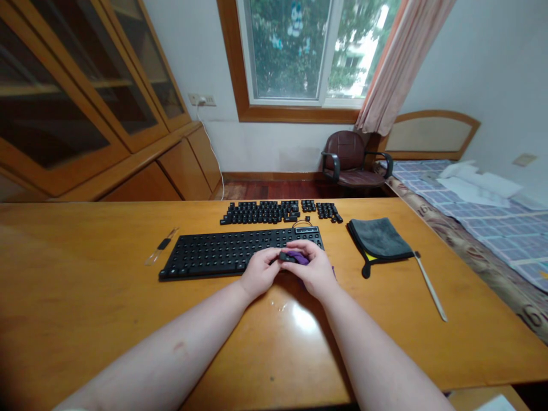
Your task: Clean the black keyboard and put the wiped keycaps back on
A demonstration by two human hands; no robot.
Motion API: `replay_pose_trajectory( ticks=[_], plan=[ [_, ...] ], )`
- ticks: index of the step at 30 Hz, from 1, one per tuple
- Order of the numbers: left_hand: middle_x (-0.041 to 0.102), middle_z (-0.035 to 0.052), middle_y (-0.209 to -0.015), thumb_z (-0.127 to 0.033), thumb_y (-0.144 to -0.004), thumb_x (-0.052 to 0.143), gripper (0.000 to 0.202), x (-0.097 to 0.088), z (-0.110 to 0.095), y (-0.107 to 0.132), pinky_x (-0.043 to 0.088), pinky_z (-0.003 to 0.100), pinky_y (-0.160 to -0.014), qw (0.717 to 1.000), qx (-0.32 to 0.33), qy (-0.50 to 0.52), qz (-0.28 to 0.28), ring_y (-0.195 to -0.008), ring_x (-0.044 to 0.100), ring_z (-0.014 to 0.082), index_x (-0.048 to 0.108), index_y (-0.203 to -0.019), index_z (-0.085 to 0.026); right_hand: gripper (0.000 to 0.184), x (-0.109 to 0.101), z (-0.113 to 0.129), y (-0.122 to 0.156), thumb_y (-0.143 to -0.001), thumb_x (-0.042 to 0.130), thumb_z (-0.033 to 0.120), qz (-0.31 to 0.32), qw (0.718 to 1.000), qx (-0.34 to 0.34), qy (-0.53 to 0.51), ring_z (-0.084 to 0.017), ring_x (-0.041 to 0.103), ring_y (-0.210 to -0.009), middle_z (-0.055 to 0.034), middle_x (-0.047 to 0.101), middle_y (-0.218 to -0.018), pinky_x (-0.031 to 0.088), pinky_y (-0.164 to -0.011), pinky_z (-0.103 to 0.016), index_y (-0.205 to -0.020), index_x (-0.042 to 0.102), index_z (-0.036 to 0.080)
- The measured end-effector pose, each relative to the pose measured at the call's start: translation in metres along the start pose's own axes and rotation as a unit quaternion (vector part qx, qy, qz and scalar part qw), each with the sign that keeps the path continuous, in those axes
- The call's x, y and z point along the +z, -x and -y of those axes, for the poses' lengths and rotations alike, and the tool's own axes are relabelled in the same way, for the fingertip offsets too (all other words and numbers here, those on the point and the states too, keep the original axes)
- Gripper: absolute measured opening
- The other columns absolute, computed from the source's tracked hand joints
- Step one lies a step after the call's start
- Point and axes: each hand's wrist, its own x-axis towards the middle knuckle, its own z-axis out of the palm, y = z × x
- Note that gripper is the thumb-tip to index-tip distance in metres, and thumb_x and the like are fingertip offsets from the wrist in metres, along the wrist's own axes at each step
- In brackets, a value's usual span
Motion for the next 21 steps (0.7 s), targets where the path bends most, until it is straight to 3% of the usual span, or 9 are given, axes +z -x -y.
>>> replay_pose_trajectory(
  ticks=[3,6,11,14,17,21],
  plan=[
    [0.066,0.0036,-0.073,-0.016,-0.081,0.047,0.021,-0.001,-0.001,0.0,0.045,0.024,-0.066,1.0,-0.002,-0.016,0.003,-0.069,0.059,0.0144,0.067,-0.079,-0.014,0.039,-0.003,0.001,0.0,-0.067,0.072,0.024,0.074,0.997,-0.014,0.02,-0.021,0.062,-0.102,-0.0066,0.067,-0.107,0.046,-0.094,-0.04,-0.105,0.062,0.023],
    [0.065,0.0026,-0.071,-0.018,-0.081,0.047,0.02,-0.001,-0.002,0.001,0.044,0.024,-0.064,1.0,-0.003,-0.02,0.003,-0.067,0.057,0.0136,0.066,-0.076,-0.014,0.038,-0.004,0.002,0.0,-0.068,0.071,0.025,0.086,0.995,-0.027,0.039,-0.021,0.062,-0.101,-0.0071,0.068,-0.106,0.046,-0.094,-0.041,-0.104,0.063,0.023],
    [0.065,0.0031,-0.072,-0.017,-0.081,0.048,0.019,-0.001,-0.005,0.0,0.045,0.025,-0.066,1.0,0.001,-0.021,-0.002,-0.069,0.058,0.0143,0.066,-0.077,-0.015,0.033,0.0,0.002,0.002,-0.061,0.076,0.028,0.014,1.0,-0.011,0.011,-0.02,0.066,-0.085,-0.0053,0.07,-0.091,0.052,-0.081,-0.039,-0.089,0.06,0.021],
    [0.067,0.003,-0.075,-0.018,-0.081,0.05,0.018,-0.002,-0.007,0.0,0.046,0.026,-0.07,1.0,0.006,-0.01,0.002,-0.071,0.06,0.0143,0.066,-0.076,-0.016,0.035,-0.002,0.001,0.001,-0.06,0.076,0.031,-0.002,0.998,-0.056,0.003,-0.02,0.062,-0.091,-0.005,0.067,-0.095,0.049,-0.084,-0.037,-0.088,0.056,0.022],
    [0.068,0.0031,-0.075,-0.018,-0.082,0.05,0.018,-0.002,-0.009,0.0,0.048,0.026,-0.072,1.0,-0.001,0.01,0.01,-0.071,0.061,0.014,0.066,-0.074,-0.016,0.022,-0.008,0.0,-0.004,-0.069,0.068,0.038,-0.017,0.995,-0.097,-0.009,-0.021,0.058,-0.094,-0.0051,0.063,-0.095,0.046,-0.086,-0.036,-0.082,0.058,0.022],
    [0.069,0.0041,-0.076,-0.022,-0.084,0.049,0.02,-0.002,-0.008,0.0,0.049,0.026,-0.073,0.999,-0.011,0.031,0.001,-0.073,0.062,0.0143,0.067,-0.079,-0.015,0.019,-0.01,-0.004,-0.01,-0.072,0.064,0.039,-0.066,0.997,-0.03,-0.017,-0.018,0.057,-0.078,-0.002,0.061,-0.082,0.048,-0.075,-0.033,-0.076,0.057,0.022]
  ],
)
